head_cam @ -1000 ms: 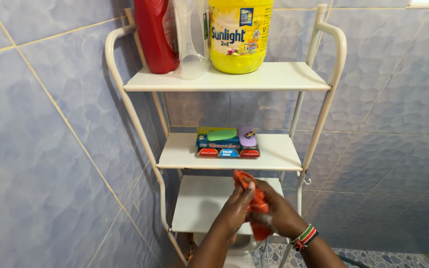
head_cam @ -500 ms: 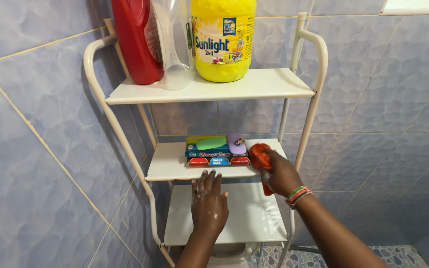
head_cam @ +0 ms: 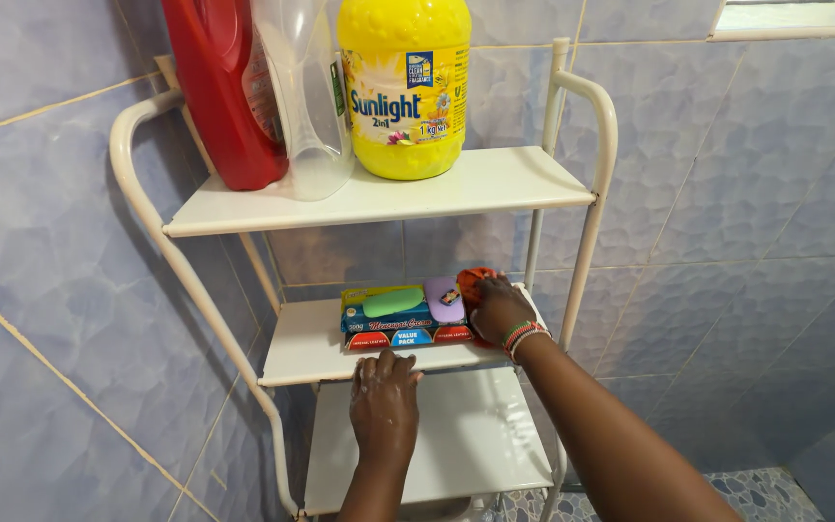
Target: The person wipes down a bathroom shelf using a cloth and then cleans the inside of the toilet bowl using a toilet brush.
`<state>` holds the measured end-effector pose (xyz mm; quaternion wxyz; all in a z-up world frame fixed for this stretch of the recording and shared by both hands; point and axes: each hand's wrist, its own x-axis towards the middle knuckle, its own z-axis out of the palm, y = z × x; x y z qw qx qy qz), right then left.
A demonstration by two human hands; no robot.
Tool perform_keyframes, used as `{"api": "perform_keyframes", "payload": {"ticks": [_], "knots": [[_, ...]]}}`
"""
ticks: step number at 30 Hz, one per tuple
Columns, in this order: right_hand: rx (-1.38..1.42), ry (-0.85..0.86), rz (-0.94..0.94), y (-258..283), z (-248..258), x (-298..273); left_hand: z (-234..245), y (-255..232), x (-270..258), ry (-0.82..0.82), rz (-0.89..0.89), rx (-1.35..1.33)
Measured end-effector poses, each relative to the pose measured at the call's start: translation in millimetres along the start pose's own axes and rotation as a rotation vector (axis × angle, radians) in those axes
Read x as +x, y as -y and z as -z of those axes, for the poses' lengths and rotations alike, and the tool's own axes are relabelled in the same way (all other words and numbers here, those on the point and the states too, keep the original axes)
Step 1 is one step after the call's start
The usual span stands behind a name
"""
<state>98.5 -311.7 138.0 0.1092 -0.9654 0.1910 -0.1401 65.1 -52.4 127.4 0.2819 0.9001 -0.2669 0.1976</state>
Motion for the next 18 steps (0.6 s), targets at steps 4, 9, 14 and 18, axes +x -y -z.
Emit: {"api": "perform_keyframes", "payload": {"ticks": [4,9,14,18], "knots": [[-0.034,0.024,-0.147,5,11,7,-3,5,4,-0.048,0.039,-0.049],[-0.183,0.006,-0.286,14,32,-13,-8,11,8,-0.113,-0.015,-0.024],[-0.292,0.001,-0.284,19,30,-36,-10,9,4,-0.103,-0.003,-0.011],[-0.300,0.029,-0.154,30,32,-74,-9,9,3,-0.112,-0.020,-0.012]]}}
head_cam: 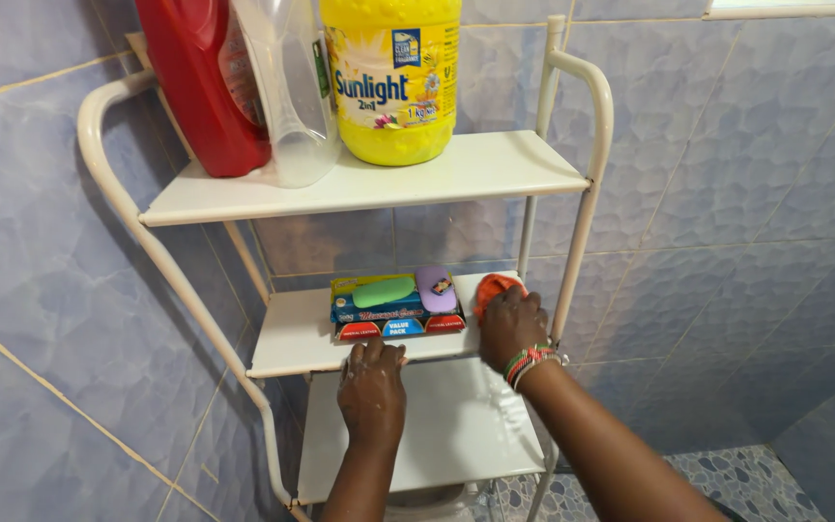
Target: The person wipes down a bathroom shelf using a cloth and then cleans the inside of the toilet bowl using a toilet brush.
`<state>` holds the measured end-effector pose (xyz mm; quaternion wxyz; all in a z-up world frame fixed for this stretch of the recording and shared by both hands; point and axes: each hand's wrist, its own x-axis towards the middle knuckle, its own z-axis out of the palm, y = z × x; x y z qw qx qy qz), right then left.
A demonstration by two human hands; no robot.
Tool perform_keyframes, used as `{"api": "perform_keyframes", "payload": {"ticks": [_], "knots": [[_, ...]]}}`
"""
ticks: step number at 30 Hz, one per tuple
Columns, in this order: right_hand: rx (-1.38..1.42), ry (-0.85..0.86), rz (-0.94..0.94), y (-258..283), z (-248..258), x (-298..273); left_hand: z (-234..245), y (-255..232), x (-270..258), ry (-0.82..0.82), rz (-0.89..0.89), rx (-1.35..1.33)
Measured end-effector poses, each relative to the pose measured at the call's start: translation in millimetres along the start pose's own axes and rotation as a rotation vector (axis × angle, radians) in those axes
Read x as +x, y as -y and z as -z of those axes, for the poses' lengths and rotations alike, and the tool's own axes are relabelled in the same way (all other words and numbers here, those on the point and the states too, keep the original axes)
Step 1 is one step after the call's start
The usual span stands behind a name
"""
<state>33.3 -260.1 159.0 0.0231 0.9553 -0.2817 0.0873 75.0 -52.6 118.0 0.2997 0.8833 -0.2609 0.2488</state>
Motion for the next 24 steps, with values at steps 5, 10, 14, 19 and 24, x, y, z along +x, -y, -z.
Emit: {"api": "perform_keyframes", "payload": {"ticks": [5,10,14,19,24], "knots": [[0.041,-0.055,0.099,17,9,-59,-1,-1,-2,-0.023,0.002,-0.019],[0.243,-0.031,0.295,33,12,-93,-7,1,-3,-0.020,0.034,-0.078],[0.509,0.066,0.366,56,35,-94,8,20,-2,-0.055,0.009,-0.365],[0.828,0.060,0.386,102,83,-94,42,55,-22,-0.408,0.179,-0.386],[0.811,-0.238,0.629,165,73,-86,48,101,-28,-0.707,0.437,-0.327]]}}
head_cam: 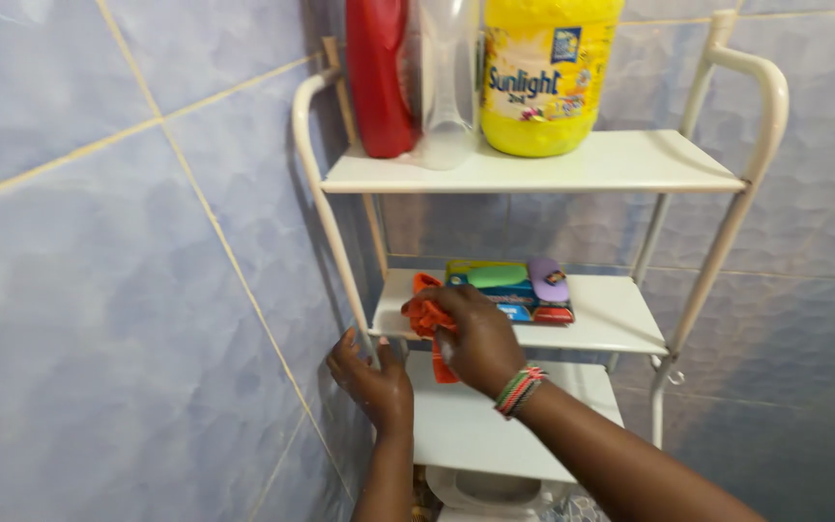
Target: The person wipes down a bathroom shelf using a cloth and then cleans the inside of the toilet bowl using a toilet brush.
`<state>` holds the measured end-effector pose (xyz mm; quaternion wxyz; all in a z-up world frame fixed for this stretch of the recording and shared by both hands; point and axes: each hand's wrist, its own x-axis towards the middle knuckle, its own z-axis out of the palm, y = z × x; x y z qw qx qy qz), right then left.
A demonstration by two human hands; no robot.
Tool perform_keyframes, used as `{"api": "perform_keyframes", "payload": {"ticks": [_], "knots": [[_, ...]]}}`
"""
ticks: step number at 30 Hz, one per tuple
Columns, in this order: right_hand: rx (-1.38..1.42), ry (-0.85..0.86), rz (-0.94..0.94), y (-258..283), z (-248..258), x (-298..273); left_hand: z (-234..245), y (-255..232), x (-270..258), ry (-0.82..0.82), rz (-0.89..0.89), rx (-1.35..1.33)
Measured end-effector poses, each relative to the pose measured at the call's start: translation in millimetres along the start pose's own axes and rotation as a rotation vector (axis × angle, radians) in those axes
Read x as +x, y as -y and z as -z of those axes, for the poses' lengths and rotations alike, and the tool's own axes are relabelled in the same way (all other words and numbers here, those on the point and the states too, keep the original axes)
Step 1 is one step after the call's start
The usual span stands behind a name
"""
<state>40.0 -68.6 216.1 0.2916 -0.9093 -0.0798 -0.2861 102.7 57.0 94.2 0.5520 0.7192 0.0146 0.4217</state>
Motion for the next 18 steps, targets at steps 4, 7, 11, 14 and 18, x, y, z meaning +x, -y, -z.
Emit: {"api": "perform_keyframes", "payload": {"ticks": [4,7,11,14,18], "knots": [[-0.341,0.052,0.211,-19,-67,17,-8,25,22,0.133,0.077,0.065],[-0.587,0.249,0.166,-36,-106,27,-16,32,36,0.280,0.259,0.058],[-0.714,0.519,-0.013,-41,-126,54,-21,33,46,0.315,0.273,0.172],[-0.885,0.654,0.006,-38,-133,78,-19,30,50,0.333,0.284,0.161],[-0.900,0.661,-0.126,-42,-148,104,-13,21,56,0.382,0.339,0.160]]}}
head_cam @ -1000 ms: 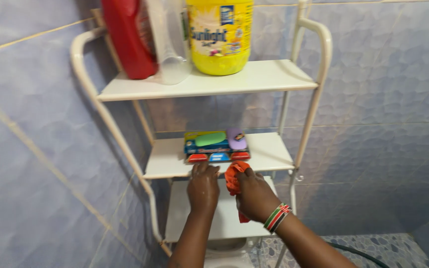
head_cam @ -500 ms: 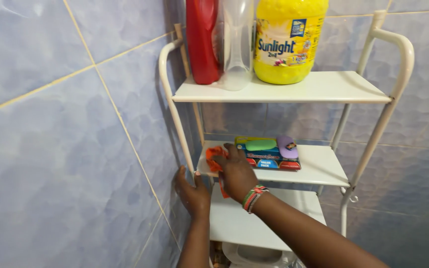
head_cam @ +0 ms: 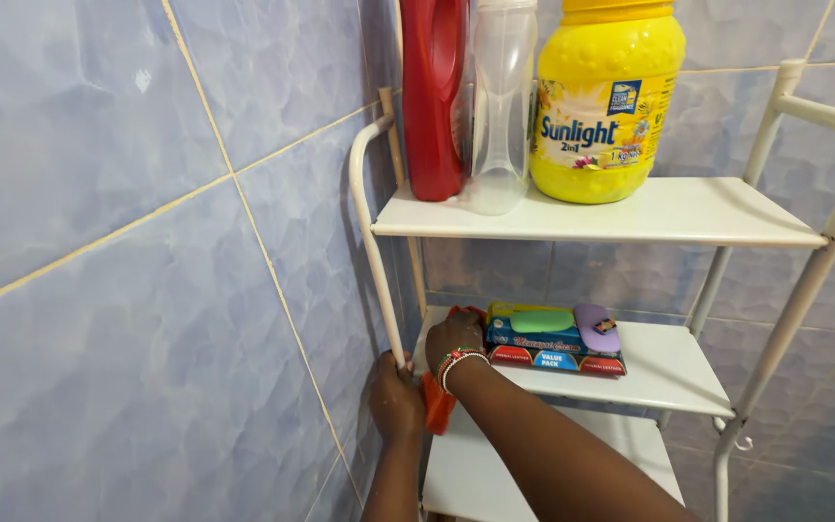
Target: The person wipes down a bathroom shelf using a cloth and then cleans the inside of the toilet bowl using a toilet brush.
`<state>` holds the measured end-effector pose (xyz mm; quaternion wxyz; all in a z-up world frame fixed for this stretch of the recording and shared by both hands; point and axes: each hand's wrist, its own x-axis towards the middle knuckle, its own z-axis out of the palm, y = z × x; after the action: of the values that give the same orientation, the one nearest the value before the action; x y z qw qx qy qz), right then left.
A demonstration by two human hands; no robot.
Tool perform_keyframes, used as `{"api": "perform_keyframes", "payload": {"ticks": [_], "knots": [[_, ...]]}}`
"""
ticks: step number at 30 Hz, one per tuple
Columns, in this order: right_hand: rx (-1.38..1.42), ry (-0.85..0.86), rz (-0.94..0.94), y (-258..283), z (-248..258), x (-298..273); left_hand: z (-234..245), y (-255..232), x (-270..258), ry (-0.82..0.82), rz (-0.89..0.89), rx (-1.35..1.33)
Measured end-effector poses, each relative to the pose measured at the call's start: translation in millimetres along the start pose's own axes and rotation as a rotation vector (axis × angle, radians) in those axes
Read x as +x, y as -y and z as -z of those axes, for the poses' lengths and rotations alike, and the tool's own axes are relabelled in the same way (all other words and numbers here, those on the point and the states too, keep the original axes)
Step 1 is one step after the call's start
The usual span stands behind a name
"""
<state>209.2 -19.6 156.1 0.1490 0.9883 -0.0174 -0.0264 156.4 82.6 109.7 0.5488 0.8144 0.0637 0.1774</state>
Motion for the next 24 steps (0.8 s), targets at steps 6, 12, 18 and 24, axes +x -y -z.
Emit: {"api": "perform_keyframes", "payload": {"ticks": [6,12,18,24], "knots": [[-0.065,-0.007,-0.048,-9,-9,36,6,1,0,-0.037,-0.099,0.057],[0.313,-0.126,-0.109,-12,1,33,9,6,3,-0.028,-0.122,0.014],[0.550,-0.294,0.159,1,-4,4,11,8,4,-0.026,-0.165,-0.016],[0.777,-0.326,0.376,-7,-3,-40,18,-9,-3,0.069,-0.023,-0.046]]}}
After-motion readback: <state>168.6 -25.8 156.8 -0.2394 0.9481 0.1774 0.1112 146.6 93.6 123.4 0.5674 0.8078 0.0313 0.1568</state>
